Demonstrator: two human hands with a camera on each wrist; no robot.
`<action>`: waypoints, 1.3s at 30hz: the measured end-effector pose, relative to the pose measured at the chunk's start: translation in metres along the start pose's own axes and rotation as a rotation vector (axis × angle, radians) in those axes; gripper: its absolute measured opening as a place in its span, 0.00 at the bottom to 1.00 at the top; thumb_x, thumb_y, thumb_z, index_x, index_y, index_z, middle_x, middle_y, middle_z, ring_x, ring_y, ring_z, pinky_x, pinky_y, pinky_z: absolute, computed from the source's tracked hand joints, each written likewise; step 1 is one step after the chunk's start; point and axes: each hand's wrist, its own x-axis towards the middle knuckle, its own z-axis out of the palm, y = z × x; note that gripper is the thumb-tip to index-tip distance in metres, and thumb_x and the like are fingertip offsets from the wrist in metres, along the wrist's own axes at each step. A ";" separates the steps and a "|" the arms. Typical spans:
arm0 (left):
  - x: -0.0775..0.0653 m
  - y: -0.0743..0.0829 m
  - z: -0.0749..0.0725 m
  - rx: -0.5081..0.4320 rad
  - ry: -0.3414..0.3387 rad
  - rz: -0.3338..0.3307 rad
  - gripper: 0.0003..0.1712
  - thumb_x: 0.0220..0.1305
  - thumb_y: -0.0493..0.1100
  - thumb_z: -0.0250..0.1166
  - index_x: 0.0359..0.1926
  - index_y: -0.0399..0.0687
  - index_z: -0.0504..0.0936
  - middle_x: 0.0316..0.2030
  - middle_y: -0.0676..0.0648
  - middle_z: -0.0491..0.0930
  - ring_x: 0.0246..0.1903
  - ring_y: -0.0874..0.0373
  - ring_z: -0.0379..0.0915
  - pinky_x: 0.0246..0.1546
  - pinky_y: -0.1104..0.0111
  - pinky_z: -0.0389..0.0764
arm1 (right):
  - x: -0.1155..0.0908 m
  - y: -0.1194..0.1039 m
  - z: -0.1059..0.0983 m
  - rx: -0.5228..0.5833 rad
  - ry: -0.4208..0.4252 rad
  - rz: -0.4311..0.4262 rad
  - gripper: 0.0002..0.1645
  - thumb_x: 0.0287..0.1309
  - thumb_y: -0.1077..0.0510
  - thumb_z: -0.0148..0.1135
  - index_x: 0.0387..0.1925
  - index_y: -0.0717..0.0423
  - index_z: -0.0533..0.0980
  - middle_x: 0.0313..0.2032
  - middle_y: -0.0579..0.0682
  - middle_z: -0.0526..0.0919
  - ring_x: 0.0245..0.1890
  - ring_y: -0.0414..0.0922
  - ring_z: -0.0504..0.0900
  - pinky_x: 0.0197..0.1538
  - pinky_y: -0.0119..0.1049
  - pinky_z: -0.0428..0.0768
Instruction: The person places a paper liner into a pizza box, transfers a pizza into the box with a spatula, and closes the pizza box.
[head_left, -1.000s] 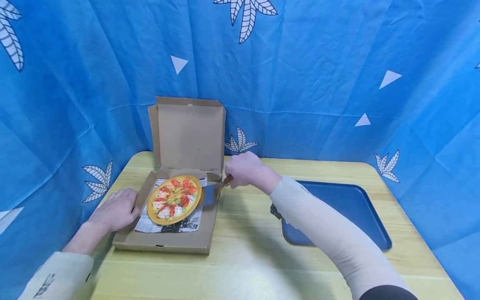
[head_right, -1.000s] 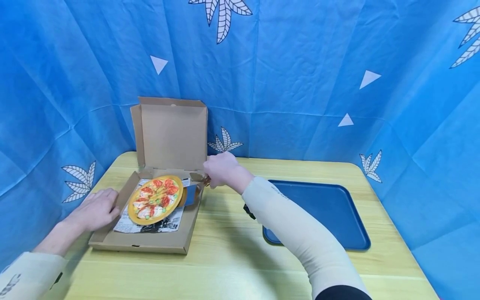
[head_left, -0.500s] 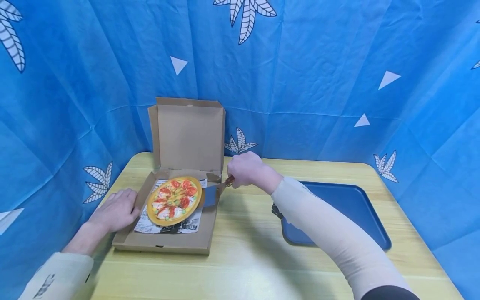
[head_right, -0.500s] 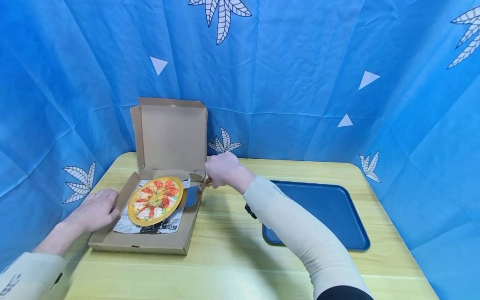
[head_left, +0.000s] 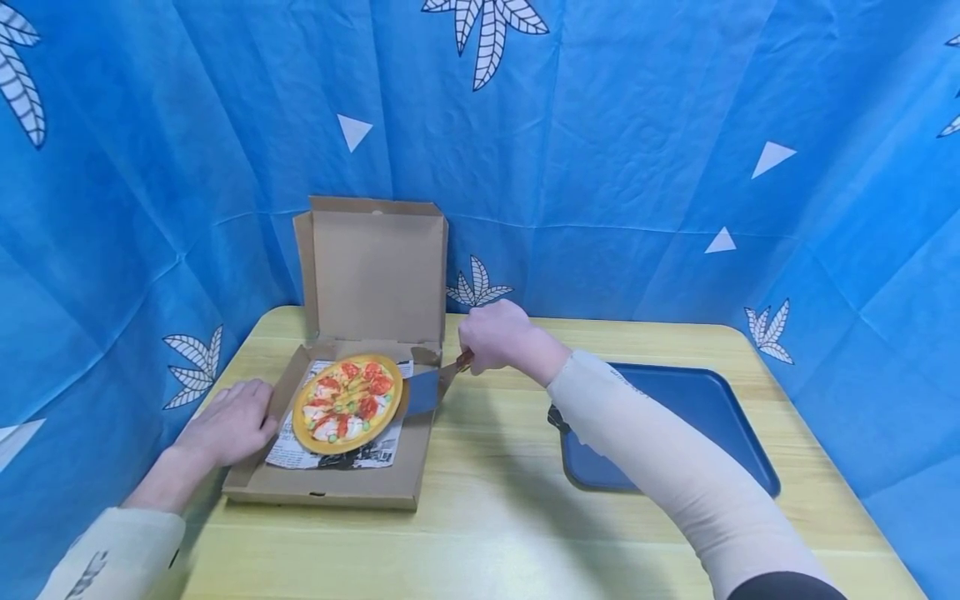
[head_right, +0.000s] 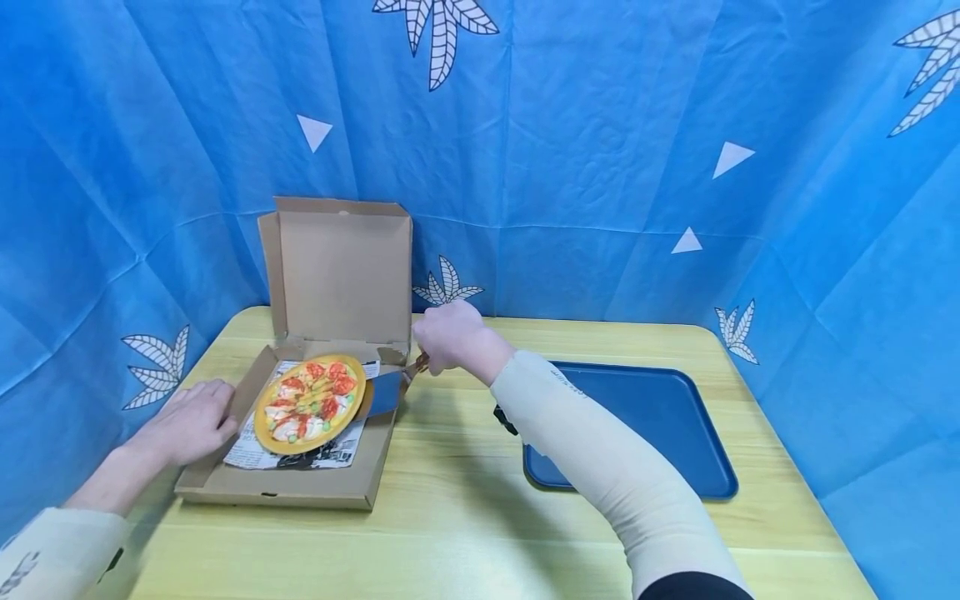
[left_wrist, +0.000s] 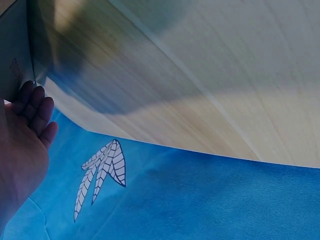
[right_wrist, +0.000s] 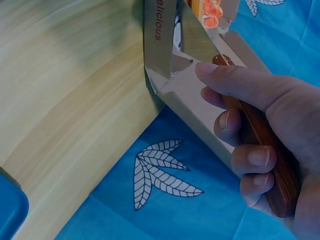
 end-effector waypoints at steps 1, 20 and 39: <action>0.000 0.000 0.000 0.001 0.001 0.000 0.18 0.64 0.43 0.62 0.46 0.31 0.74 0.36 0.42 0.74 0.38 0.46 0.69 0.40 0.50 0.71 | 0.000 0.000 0.000 -0.001 -0.004 0.003 0.08 0.57 0.46 0.72 0.23 0.35 0.84 0.22 0.37 0.79 0.24 0.39 0.73 0.27 0.38 0.76; -0.001 0.001 0.001 0.006 -0.003 -0.003 0.19 0.65 0.43 0.62 0.48 0.30 0.73 0.37 0.41 0.74 0.38 0.45 0.69 0.41 0.48 0.72 | -0.010 0.010 -0.005 -0.038 -0.022 0.027 0.10 0.55 0.46 0.73 0.21 0.37 0.82 0.22 0.38 0.77 0.24 0.40 0.73 0.29 0.40 0.80; -0.001 0.002 0.001 0.012 0.015 0.006 0.16 0.64 0.42 0.62 0.45 0.32 0.74 0.36 0.43 0.73 0.37 0.46 0.69 0.39 0.50 0.71 | -0.024 0.022 -0.009 -0.007 -0.040 0.060 0.10 0.56 0.48 0.73 0.21 0.37 0.83 0.21 0.37 0.79 0.25 0.40 0.74 0.29 0.41 0.78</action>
